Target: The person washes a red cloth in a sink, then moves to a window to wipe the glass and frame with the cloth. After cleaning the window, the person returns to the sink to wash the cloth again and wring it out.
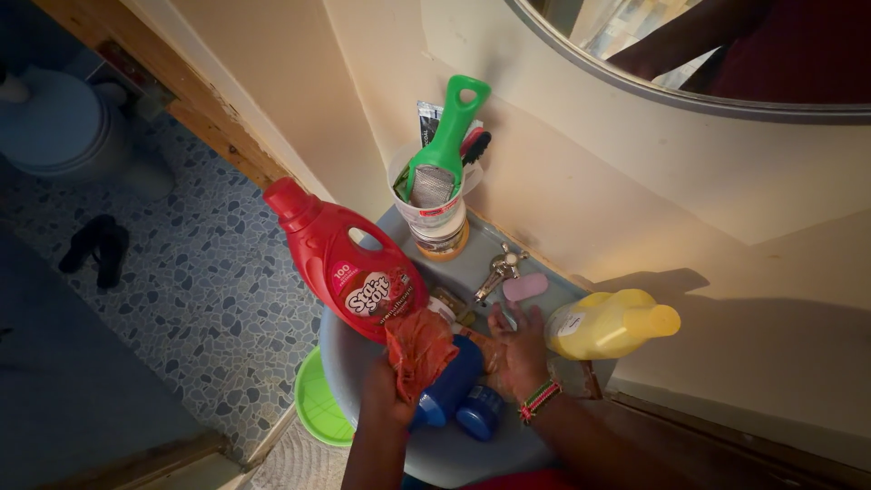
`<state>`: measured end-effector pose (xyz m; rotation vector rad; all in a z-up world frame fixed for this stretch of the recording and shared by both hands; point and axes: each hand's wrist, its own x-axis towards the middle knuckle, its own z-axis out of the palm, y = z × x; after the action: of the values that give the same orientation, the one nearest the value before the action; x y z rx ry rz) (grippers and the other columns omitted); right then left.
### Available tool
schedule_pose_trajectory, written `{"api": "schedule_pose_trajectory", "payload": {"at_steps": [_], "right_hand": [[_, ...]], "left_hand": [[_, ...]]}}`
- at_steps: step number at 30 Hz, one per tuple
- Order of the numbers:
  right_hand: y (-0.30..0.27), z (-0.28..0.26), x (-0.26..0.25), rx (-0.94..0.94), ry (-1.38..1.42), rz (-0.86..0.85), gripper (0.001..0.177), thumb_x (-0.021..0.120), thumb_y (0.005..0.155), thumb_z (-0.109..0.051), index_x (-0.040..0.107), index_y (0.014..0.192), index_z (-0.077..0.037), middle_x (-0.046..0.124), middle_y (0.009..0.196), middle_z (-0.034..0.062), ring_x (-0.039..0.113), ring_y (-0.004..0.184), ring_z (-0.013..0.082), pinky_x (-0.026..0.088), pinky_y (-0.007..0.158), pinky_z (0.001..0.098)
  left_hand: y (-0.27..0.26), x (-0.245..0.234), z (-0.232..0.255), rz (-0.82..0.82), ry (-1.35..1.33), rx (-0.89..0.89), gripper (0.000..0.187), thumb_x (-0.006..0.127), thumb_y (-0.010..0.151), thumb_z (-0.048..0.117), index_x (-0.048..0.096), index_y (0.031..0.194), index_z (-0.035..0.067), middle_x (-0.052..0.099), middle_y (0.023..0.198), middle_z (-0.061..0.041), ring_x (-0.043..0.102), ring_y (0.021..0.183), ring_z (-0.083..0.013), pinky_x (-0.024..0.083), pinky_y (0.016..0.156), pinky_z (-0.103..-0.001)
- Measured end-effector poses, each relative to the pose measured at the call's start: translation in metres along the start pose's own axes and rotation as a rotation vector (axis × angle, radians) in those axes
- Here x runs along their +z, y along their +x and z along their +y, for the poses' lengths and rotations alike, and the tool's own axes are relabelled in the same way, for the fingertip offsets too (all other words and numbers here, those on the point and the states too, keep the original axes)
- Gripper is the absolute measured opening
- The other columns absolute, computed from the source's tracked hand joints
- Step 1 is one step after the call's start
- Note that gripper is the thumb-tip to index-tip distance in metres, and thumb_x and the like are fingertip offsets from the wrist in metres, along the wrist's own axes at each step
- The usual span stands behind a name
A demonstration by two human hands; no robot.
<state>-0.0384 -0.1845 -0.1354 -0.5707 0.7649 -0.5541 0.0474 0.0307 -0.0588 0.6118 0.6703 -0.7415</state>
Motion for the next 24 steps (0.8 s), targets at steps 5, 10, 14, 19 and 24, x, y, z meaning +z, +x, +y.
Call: {"api": "schedule_pose_trajectory", "payload": {"at_steps": [5, 10, 14, 19, 24], "right_hand": [[-0.022, -0.001, 0.024, 0.228, -0.231, 0.007, 0.076, 0.058, 0.088, -0.004, 0.023, 0.154, -0.017, 0.063, 0.129, 0.0144, 0.062, 0.122, 0.0294, 0.053, 0.101, 0.0432], [-0.058, -0.027, 0.073, 0.608, -0.197, -0.324, 0.074, 0.069, 0.091, -0.048, 0.05, 0.148, -0.005, 0.065, 0.134, 0.0116, 0.061, 0.123, 0.0254, 0.048, 0.106, 0.042], [-0.068, -0.033, 0.081, 0.43, -0.336, -0.362, 0.072, 0.07, 0.088, -0.038, 0.044, 0.148, -0.009, 0.063, 0.134, 0.0088, 0.06, 0.123, 0.0229, 0.047, 0.104, 0.0396], [-0.061, -0.013, 0.066, 0.275, -0.475, -0.244, 0.07, 0.068, 0.082, -0.015, 0.044, 0.148, -0.011, 0.064, 0.128, 0.0153, 0.063, 0.114, 0.0235, 0.052, 0.099, 0.0383], [-0.053, -0.025, 0.071, 0.225, -0.386, -0.351, 0.042, 0.063, 0.099, -0.025, 0.062, 0.128, 0.005, 0.072, 0.116, 0.0193, 0.072, 0.098, 0.0238, 0.06, 0.085, 0.0351]], "left_hand": [[0.001, -0.005, -0.011, 0.108, 0.132, 0.041, 0.043, 0.044, 0.102, 0.023, 0.055, 0.139, 0.003, 0.066, 0.132, -0.017, 0.066, 0.119, -0.032, 0.054, 0.103, -0.046], [0.003, 0.004, -0.049, 0.062, 0.324, -0.026, 0.043, 0.05, 0.099, 0.024, 0.057, 0.135, 0.002, 0.069, 0.124, -0.018, 0.071, 0.109, -0.0331, 0.059, 0.094, -0.049], [0.007, 0.026, -0.074, -0.009, 0.36, 0.015, 0.043, 0.049, 0.099, 0.026, 0.059, 0.136, 0.007, 0.07, 0.126, -0.014, 0.071, 0.109, -0.0264, 0.058, 0.091, -0.04], [0.016, 0.027, -0.086, -0.197, 0.145, -0.047, 0.043, 0.053, 0.106, 0.035, 0.061, 0.136, 0.006, 0.064, 0.121, -0.013, 0.06, 0.101, -0.0265, 0.045, 0.078, -0.039], [0.032, 0.0, -0.048, -0.057, 0.594, -0.127, 0.045, 0.057, 0.096, 0.038, 0.069, 0.129, 0.011, 0.071, 0.12, -0.009, 0.068, 0.104, -0.0243, 0.056, 0.084, -0.036]]}}
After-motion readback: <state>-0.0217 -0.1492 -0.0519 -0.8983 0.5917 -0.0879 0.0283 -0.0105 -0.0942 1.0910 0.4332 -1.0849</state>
